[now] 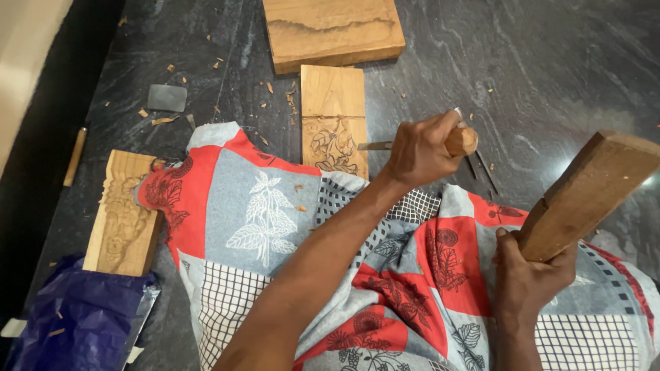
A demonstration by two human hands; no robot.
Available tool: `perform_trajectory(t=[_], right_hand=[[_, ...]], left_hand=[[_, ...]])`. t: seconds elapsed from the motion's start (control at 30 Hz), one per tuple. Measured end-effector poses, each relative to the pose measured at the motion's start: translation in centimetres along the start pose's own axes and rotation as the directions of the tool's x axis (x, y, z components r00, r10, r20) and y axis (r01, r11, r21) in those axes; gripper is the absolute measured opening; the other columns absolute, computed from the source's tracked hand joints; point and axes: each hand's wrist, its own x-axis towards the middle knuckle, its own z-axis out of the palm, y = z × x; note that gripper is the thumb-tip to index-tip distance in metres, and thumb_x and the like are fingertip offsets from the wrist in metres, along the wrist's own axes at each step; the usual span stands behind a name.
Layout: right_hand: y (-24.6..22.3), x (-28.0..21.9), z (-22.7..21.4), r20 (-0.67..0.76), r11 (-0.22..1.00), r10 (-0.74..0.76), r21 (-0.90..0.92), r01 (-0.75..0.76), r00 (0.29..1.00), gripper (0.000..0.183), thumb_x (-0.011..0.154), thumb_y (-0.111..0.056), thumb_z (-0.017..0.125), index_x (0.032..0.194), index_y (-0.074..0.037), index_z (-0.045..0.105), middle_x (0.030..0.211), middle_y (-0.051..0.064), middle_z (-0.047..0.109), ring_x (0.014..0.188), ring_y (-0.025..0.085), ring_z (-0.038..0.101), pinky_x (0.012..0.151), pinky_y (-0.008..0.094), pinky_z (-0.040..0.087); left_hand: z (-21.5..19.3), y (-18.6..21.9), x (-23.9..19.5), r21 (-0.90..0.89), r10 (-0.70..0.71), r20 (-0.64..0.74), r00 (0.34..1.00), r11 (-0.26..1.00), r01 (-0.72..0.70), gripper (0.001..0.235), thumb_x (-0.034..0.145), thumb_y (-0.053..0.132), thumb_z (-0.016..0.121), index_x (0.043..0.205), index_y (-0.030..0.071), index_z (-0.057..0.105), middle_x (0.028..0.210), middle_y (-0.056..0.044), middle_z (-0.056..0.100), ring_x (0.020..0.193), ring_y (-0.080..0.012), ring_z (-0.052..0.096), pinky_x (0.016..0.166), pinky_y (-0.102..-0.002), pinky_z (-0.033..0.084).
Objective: The person is carving a floral design into a rectangular wooden plank using a chisel and a wooden mallet. They repeatedly strike the chisel to remove wood shavings and refine the pattern.
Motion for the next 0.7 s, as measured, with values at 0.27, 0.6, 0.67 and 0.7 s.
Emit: perform_trajectory(t=[0.27,0.6,0.67,0.7], right_hand=[[2.6,0.7,-1.5,-0.034,0.991,-0.131,0.014,0.131,0.991,0.041,0.092,0.009,0.074,0.124,-0.001,0.05,0.095,0.003,0.063,0.071,0.01,0.061,0.067,0.026,0.051],[3.8,12.7,-1.5,0.094,0.951,-0.3,0.104,0.29,0.949,0.017,0.101,-0.01,0.069,0.094,-0.006,0.055,0.077,0.004,0.057,0.064,0.012,0.054,0.058,0.025,0.04],[2.8,11.3,1.0,0.21,0.822,-0.45,-0.283,0.495,0.868,0.018,0.091,-0.008,0.072,0.097,-0.007,0.055,0.076,0.003,0.057,0.065,0.013,0.056,0.058,0.026,0.043],[2.0,10.5,2.0,0.138,0.895,-0.372,-0.21,0.394,0.918,0.022,0.086,-0.008,0.073,0.098,-0.008,0.055,0.076,0.003,0.058,0.065,0.013,0.057,0.058,0.027,0.045]], left_hand=[[1.4,-1.5,2.2,0.076,-0.137,-0.099,0.986,0.987,0.145,0.037,0.074,0.018,0.084,0.09,0.008,0.052,0.079,-0.013,0.068,0.076,-0.0367,0.07,0.063,-0.047,0.053],[2.0,-1.7,0.6,0.04,-0.078,-0.074,0.994,0.996,0.081,0.033,0.075,0.011,0.08,0.096,0.01,0.054,0.088,-0.01,0.07,0.083,-0.0334,0.072,0.068,-0.045,0.056],[2.2,-2.0,0.7,0.071,-0.085,-0.062,0.994,0.993,0.09,0.03,0.079,0.011,0.08,0.098,0.011,0.056,0.088,-0.011,0.069,0.08,-0.0319,0.072,0.069,-0.046,0.057],[2.3,-2.3,0.8,0.068,-0.093,-0.064,0.994,0.993,0.097,0.03,0.078,0.009,0.078,0.098,0.01,0.056,0.089,-0.011,0.07,0.082,-0.033,0.071,0.069,-0.046,0.056]])
